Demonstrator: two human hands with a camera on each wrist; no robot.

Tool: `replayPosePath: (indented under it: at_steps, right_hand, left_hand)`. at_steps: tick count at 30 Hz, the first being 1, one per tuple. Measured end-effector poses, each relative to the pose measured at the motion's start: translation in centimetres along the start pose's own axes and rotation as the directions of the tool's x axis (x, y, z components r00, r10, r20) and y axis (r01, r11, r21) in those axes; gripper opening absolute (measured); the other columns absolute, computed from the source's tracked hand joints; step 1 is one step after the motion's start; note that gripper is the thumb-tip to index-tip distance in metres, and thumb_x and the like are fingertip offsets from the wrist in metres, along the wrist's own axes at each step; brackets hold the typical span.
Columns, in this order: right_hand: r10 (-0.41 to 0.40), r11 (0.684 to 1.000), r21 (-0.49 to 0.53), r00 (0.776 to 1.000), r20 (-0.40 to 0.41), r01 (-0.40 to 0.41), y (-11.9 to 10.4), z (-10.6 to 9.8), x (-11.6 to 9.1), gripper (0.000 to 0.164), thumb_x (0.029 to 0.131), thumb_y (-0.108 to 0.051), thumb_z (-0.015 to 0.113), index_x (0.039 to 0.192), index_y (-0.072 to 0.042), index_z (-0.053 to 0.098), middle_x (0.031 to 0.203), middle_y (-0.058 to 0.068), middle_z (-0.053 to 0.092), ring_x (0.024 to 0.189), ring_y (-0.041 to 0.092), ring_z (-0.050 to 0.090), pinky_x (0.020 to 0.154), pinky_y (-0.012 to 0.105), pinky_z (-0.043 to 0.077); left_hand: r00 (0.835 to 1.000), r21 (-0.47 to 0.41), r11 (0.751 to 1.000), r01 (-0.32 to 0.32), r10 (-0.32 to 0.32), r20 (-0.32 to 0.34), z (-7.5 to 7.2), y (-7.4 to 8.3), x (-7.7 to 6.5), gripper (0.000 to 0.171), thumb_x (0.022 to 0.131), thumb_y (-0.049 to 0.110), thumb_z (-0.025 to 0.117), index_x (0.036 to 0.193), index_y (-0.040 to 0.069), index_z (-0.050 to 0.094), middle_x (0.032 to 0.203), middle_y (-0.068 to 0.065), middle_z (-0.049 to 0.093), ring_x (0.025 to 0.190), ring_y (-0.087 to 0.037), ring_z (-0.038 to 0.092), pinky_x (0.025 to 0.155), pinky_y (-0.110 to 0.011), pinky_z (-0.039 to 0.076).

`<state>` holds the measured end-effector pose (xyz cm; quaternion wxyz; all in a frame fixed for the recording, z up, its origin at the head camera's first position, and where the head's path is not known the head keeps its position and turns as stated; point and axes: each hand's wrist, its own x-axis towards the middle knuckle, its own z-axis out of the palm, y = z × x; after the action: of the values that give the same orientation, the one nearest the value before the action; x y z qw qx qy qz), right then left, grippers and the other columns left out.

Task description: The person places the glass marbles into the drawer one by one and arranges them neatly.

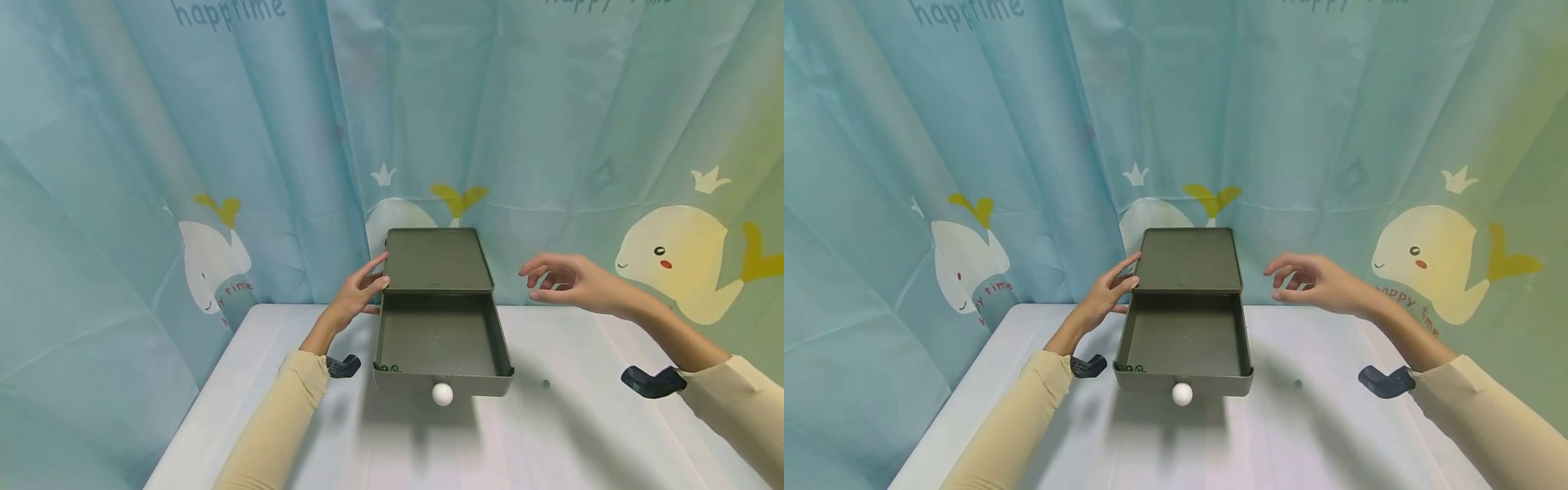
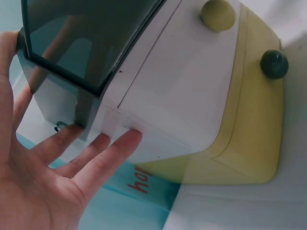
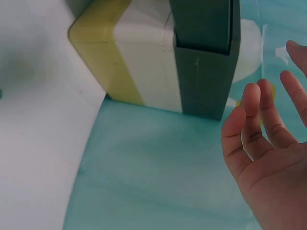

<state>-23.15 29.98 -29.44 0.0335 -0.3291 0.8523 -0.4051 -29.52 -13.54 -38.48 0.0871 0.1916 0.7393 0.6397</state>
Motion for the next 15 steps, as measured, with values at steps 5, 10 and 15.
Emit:
replayPosePath:
  at_steps: [5, 10, 15]
  right_hand:
    - [0.016, 1.000, -0.013, 1.000, -0.024, -0.017, 1.4, 0.3, -1.6, 0.032, 0.095, -0.010, 0.075, 0.126, -0.015, 0.065, 0.106, 0.008, 0.068, 0.087, 0.020, 0.070, 0.071, 0.031, 0.057]
    - [0.034, 0.999, -0.008, 0.999, -0.035, -0.034, 2.9, 1.2, -3.2, 0.033, 0.095, -0.009, 0.075, 0.126, -0.013, 0.065, 0.101, 0.005, 0.068, 0.083, 0.019, 0.070, 0.069, 0.030, 0.057]
    - [0.043, 0.999, 0.009, 0.999, -0.032, -0.043, 4.4, 2.2, -4.6, 0.033, 0.095, -0.009, 0.074, 0.127, -0.013, 0.064, 0.101, 0.006, 0.067, 0.082, 0.020, 0.070, 0.070, 0.030, 0.058]
  left_hand:
    - [1.000, -0.005, 1.000, -0.004, 0.004, -0.005, 0.0, 0.0, 0.0, 0.061, 0.104, 0.030, 0.058, 0.161, 0.035, 0.037, 0.162, -0.017, 0.035, 0.145, -0.035, 0.042, 0.091, -0.058, 0.056]
    - [1.000, -0.002, 1.000, -0.006, 0.006, 0.000, 0.1, 0.1, 0.1, 0.061, 0.104, 0.031, 0.059, 0.161, 0.034, 0.037, 0.163, -0.017, 0.035, 0.146, -0.034, 0.041, 0.092, -0.058, 0.056]
    - [1.000, 0.001, 1.000, -0.006, 0.006, -0.003, 0.1, 0.0, 0.1, 0.061, 0.105, 0.029, 0.058, 0.161, 0.033, 0.036, 0.163, -0.017, 0.034, 0.146, -0.034, 0.039, 0.093, -0.059, 0.055]
